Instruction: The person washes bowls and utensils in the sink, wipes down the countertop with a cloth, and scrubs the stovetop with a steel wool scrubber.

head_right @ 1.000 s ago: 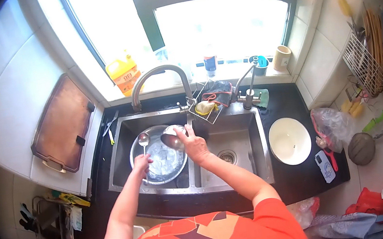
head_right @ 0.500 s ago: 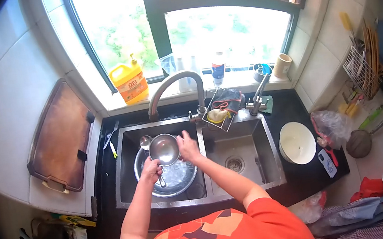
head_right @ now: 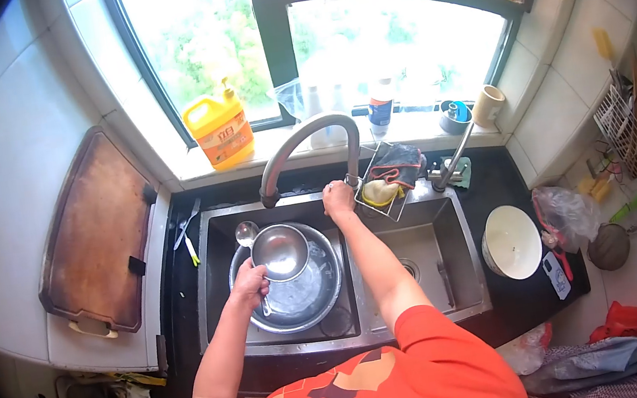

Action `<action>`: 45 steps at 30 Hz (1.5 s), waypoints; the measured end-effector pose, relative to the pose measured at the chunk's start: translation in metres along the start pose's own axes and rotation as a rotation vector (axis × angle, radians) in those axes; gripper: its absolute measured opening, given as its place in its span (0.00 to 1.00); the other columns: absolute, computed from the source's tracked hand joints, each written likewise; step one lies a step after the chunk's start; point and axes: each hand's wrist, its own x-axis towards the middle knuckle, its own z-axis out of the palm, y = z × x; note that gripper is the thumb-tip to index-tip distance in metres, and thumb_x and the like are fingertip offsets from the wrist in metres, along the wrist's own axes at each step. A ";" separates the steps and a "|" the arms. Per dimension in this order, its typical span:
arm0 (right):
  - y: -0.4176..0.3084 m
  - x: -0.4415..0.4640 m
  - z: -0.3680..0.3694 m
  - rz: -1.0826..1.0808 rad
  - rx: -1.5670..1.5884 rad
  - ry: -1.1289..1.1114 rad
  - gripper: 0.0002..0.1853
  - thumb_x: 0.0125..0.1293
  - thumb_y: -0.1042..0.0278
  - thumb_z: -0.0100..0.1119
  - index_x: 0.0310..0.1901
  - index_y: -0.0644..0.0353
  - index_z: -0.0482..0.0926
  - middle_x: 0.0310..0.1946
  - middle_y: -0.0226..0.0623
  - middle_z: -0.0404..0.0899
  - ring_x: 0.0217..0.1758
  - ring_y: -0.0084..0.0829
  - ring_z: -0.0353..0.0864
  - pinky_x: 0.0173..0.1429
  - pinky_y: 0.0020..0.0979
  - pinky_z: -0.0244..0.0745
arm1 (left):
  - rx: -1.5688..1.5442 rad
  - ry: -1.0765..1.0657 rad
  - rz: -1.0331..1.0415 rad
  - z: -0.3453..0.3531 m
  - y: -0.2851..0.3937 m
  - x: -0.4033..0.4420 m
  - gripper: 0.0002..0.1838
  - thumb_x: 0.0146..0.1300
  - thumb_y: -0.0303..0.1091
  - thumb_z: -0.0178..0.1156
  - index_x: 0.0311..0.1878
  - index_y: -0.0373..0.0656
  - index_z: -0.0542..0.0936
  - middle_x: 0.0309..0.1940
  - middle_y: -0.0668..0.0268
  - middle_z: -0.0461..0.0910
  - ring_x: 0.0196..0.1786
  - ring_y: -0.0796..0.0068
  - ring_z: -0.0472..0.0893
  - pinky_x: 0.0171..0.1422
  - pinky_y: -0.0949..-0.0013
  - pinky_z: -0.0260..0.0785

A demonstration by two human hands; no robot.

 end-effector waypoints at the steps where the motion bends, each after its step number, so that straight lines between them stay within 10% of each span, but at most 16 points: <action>1: 0.003 0.004 0.003 0.007 0.017 -0.015 0.16 0.69 0.63 0.51 0.27 0.63 0.78 0.15 0.38 0.80 0.14 0.32 0.82 0.21 0.31 0.79 | -0.001 0.000 -0.003 0.000 0.001 0.001 0.19 0.56 0.19 0.48 0.53 0.40 0.67 0.23 0.68 0.66 0.16 0.82 0.63 0.15 0.76 0.56; 24: 0.022 0.009 0.006 -0.447 -0.265 -0.010 0.14 0.67 0.63 0.55 0.26 0.63 0.79 0.18 0.42 0.79 0.18 0.37 0.83 0.29 0.35 0.80 | 0.007 -0.015 0.007 0.014 0.007 0.008 0.13 0.55 0.19 0.49 0.43 0.43 0.70 0.21 0.72 0.65 0.16 0.85 0.62 0.15 0.78 0.53; 29: -0.035 -0.055 -0.041 -0.004 0.063 -0.252 0.44 0.63 0.41 0.61 0.66 0.72 0.60 0.24 0.43 0.82 0.16 0.30 0.80 0.19 0.30 0.74 | -0.018 0.018 0.010 0.018 0.010 0.005 0.12 0.56 0.19 0.50 0.44 0.42 0.70 0.22 0.71 0.66 0.16 0.85 0.62 0.15 0.77 0.53; 31: -0.036 -0.093 -0.047 0.079 0.225 -0.537 0.51 0.62 0.38 0.60 0.75 0.58 0.43 0.33 0.42 0.84 0.17 0.29 0.79 0.21 0.29 0.75 | -0.025 0.042 0.005 0.020 0.009 0.006 0.14 0.56 0.19 0.50 0.46 0.43 0.70 0.22 0.71 0.65 0.16 0.84 0.62 0.15 0.77 0.53; 37: -0.018 -0.136 -0.005 0.448 0.773 -0.872 0.19 0.68 0.68 0.50 0.60 0.60 0.69 0.43 0.45 0.81 0.31 0.40 0.86 0.21 0.32 0.79 | 0.119 0.082 0.072 0.027 0.009 -0.012 0.12 0.63 0.28 0.55 0.50 0.44 0.69 0.23 0.71 0.65 0.16 0.85 0.61 0.15 0.77 0.51; 40: -0.014 -0.139 0.002 0.517 0.856 -0.961 0.18 0.69 0.63 0.52 0.54 0.66 0.74 0.38 0.43 0.82 0.29 0.39 0.86 0.21 0.31 0.79 | 0.133 0.017 0.076 0.002 0.015 -0.016 0.34 0.67 0.66 0.48 0.60 0.46 0.67 0.30 0.63 0.79 0.13 0.85 0.57 0.15 0.75 0.47; 45: -0.014 -0.132 0.002 0.312 0.568 -0.537 0.22 0.71 0.54 0.54 0.45 0.70 0.78 0.33 0.45 0.84 0.22 0.38 0.84 0.18 0.35 0.76 | 0.328 0.162 0.111 -0.037 -0.006 0.009 0.24 0.74 0.53 0.43 0.59 0.45 0.73 0.34 0.56 0.86 0.15 0.79 0.69 0.20 0.68 0.61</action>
